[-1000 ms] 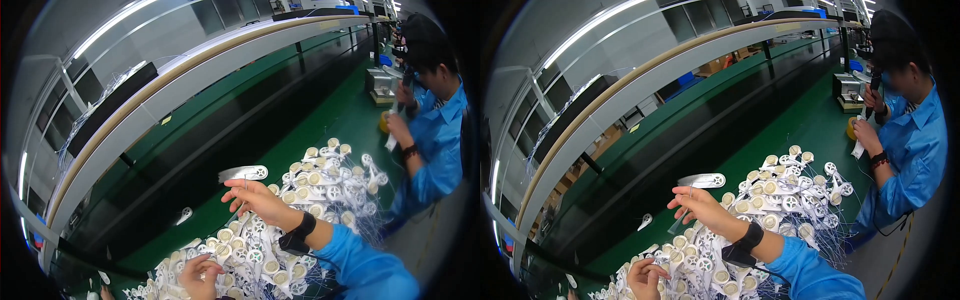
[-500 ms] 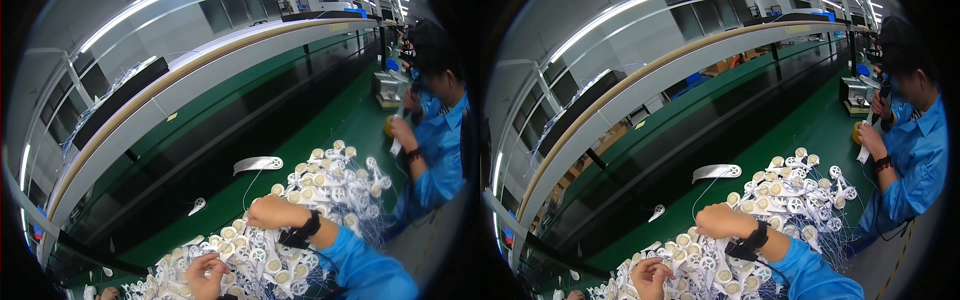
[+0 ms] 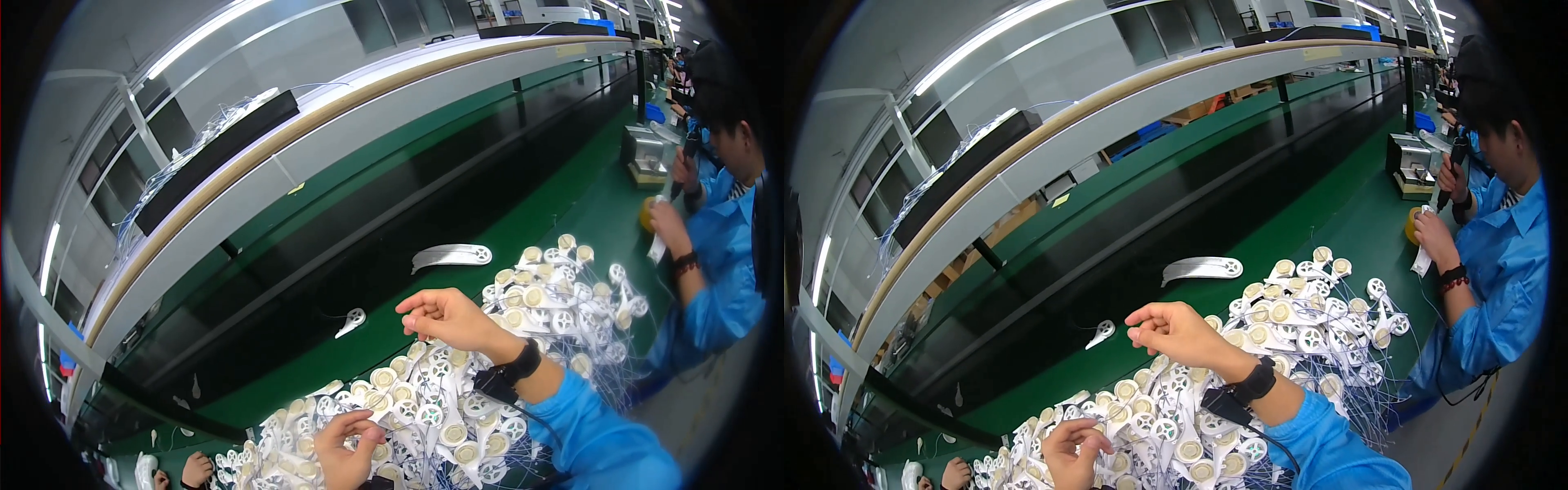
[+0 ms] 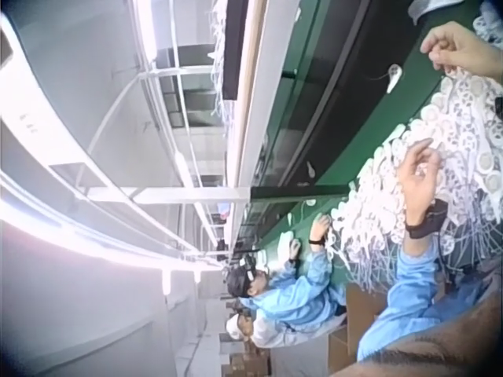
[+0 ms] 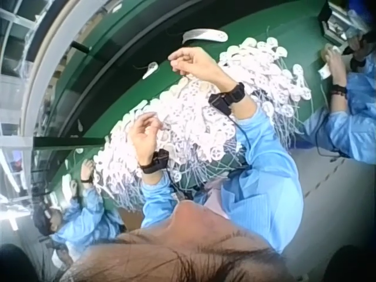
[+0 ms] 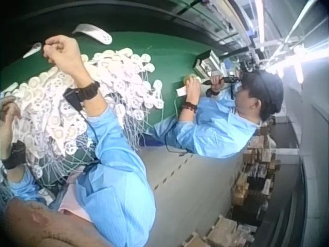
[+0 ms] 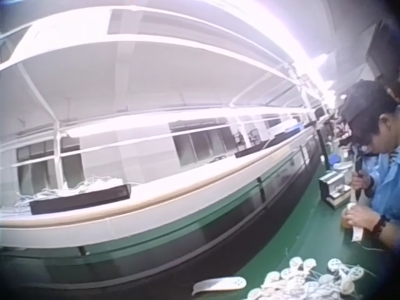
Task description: Assembling small white plastic parts with wires on a factory production line.
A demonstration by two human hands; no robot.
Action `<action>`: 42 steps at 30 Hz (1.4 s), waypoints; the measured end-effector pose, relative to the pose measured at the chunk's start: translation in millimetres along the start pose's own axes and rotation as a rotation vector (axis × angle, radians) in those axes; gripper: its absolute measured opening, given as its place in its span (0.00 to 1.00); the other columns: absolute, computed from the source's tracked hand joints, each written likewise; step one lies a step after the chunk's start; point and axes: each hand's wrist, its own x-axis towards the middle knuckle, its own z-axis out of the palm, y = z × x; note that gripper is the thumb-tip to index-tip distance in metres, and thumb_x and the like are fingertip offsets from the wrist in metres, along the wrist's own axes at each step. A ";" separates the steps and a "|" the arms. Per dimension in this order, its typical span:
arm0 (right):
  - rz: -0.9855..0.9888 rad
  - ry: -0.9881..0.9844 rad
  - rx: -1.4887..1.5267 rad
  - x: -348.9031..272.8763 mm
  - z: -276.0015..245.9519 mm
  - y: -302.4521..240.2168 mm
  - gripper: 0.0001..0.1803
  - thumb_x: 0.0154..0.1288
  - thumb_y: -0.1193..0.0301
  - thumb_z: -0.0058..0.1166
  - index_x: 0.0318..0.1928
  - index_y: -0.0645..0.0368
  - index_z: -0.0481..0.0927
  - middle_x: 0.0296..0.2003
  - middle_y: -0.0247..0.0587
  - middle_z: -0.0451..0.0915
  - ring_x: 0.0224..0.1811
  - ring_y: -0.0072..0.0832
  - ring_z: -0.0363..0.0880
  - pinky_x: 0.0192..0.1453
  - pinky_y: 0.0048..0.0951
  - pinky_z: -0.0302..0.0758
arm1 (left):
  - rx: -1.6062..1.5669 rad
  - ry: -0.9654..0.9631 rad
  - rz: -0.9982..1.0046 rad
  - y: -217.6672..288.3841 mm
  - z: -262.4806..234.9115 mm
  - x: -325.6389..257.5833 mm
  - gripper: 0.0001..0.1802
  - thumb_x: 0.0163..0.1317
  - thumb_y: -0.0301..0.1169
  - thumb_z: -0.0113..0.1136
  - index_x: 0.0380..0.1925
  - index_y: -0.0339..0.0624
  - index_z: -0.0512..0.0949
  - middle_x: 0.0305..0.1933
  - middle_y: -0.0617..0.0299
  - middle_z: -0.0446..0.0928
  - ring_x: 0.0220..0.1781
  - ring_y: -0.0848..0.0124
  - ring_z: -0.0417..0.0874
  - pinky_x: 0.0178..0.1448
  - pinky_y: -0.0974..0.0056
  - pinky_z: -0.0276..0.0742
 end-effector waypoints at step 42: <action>-0.092 0.123 -0.102 -22.6 -1.9 -34.5 0.12 0.63 0.76 0.59 0.47 0.67 0.80 0.28 0.34 0.82 0.27 0.14 0.77 0.33 0.15 0.72 | 1.407 -0.346 0.121 -132.3 101.0 246.4 0.08 0.55 0.30 0.59 0.34 0.48 0.84 0.36 0.56 0.85 0.41 0.59 0.87 0.47 0.50 0.75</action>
